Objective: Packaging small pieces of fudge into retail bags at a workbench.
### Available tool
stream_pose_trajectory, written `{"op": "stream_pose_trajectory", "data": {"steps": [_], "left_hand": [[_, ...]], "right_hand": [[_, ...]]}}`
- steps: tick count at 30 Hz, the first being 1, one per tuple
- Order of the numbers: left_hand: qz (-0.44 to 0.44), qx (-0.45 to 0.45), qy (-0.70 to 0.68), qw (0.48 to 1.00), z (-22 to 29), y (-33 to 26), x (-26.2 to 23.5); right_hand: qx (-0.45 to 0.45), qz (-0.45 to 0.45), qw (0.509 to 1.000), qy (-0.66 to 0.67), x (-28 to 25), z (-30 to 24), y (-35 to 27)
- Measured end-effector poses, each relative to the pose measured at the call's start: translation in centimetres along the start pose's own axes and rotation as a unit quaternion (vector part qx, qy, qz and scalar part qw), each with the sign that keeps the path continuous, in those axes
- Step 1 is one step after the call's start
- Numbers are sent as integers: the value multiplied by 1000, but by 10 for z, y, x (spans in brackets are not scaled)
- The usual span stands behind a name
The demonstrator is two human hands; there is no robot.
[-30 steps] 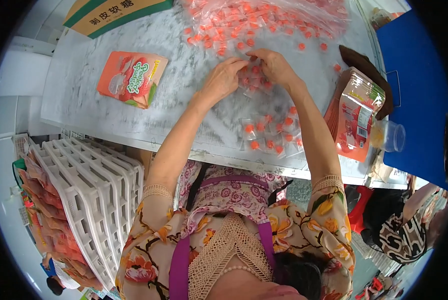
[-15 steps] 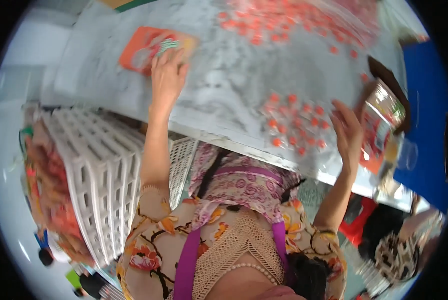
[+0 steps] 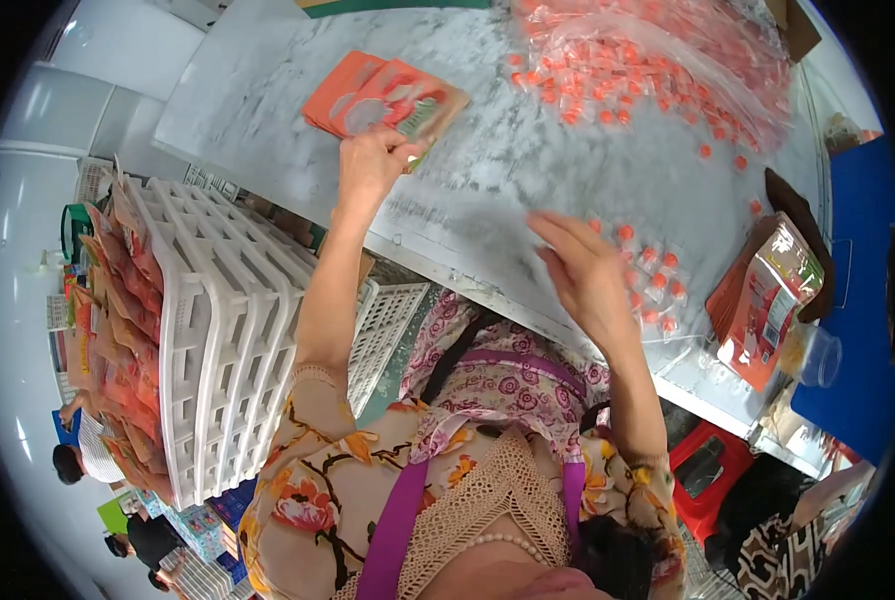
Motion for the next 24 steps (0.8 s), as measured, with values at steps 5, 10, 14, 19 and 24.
{"op": "stream_pose_trajectory", "data": {"steps": [5, 10, 14, 19, 24], "left_hand": [[-90, 28, -48, 994, 13, -28, 25], [-131, 50, -98, 985, 6, -38, 49], [-122, 55, -203, 970, -2, -34, 53], [-133, 56, -251, 957, 2, -32, 70], [-117, 176, 16, 977, 46, -24, 54]], "right_hand": [[-160, 29, 980, -118, 54, -10, 55], [-158, 47, 958, -235, 74, -1, 50], [-140, 50, 962, -228, 73, 11, 46], [-148, 19, 956, -252, 68, 0, 36], [-179, 33, 953, -241, 56, -16, 24]]}}
Point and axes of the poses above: each hand's wrist, its own y-axis towards the middle knuckle, its own x-axis out of the palm, z = x × y, the point moved 7 cm from there along y, towards the middle knuckle, and after that the axes turned 4 degrees about -y, right-handed, at the moved point
